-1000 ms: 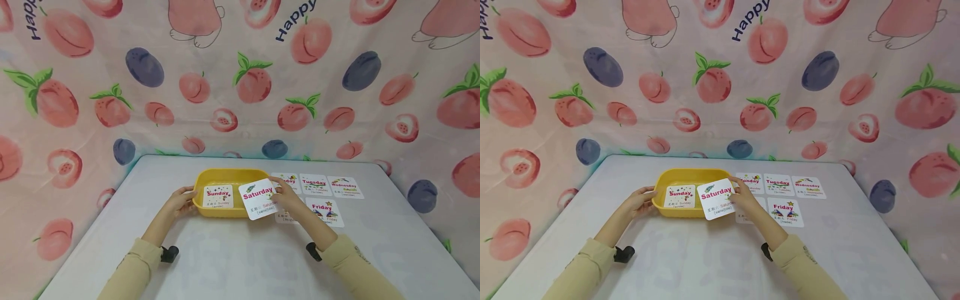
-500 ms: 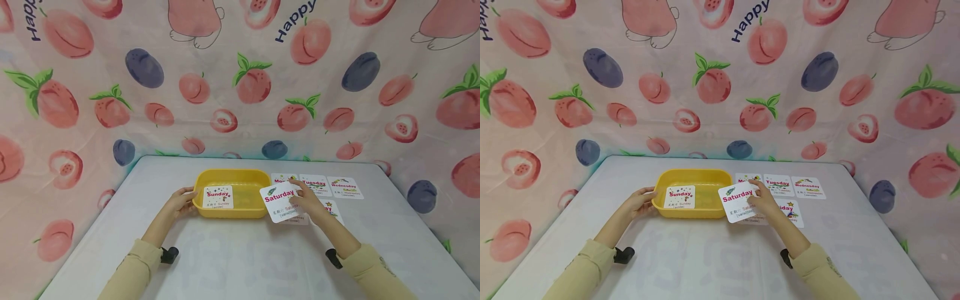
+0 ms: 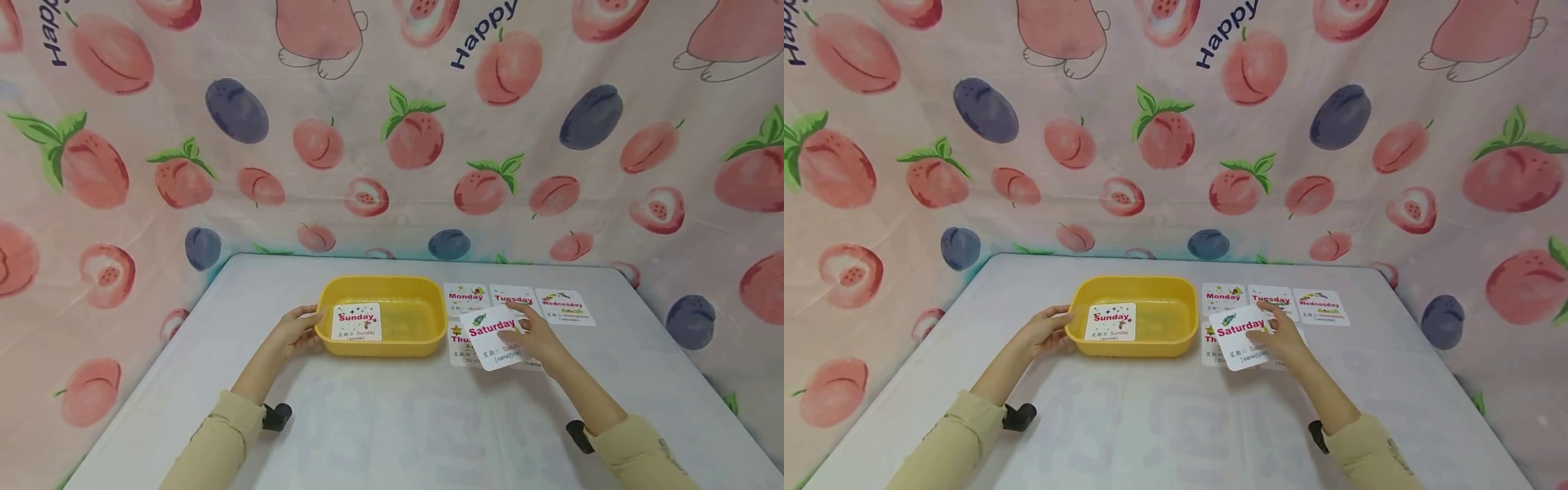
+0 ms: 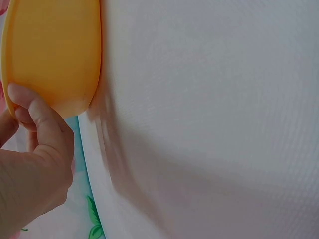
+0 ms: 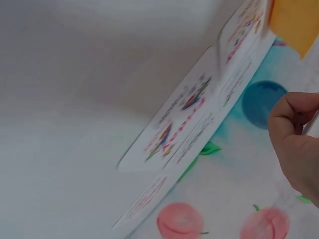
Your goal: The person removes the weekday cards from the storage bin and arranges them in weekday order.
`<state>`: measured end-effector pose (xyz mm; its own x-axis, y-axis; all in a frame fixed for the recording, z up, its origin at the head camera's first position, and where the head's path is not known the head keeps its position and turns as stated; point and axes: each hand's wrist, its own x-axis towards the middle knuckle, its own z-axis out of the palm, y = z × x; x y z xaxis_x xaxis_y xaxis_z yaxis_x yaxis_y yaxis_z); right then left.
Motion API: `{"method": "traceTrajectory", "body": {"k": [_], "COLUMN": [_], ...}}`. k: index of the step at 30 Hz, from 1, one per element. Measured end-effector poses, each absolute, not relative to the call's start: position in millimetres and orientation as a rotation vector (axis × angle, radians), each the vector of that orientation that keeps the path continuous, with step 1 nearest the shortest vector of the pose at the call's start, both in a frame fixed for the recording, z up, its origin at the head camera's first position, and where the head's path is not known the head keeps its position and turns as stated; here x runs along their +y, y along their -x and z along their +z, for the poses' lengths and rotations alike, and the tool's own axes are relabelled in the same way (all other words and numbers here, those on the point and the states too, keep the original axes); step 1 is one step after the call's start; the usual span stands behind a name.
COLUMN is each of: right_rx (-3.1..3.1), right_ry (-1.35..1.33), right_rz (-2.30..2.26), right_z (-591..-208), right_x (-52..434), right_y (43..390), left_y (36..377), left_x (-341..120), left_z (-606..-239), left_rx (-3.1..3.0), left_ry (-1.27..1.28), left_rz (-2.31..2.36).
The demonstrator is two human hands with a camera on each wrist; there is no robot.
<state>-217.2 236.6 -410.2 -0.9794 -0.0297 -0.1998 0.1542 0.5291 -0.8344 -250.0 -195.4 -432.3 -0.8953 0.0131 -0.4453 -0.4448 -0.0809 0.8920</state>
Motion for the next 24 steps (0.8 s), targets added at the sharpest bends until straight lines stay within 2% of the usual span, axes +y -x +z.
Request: {"method": "traceTrajectory", "body": {"k": [8, 24], "right_rx": [2.701, 2.737], "right_ry": [-0.12, -0.223], "right_rz": [-1.253, -1.181], "right_z": [-418, -442], "right_x": [272, 339], "right_y": [216, 216], "left_y": [250, 251], "left_x": [-195, -197], "left_z": [-432, -434], "left_rx": [1.881, 1.909], "left_ry": [0.469, 0.475], "left_rz": [2.054, 2.032]}}
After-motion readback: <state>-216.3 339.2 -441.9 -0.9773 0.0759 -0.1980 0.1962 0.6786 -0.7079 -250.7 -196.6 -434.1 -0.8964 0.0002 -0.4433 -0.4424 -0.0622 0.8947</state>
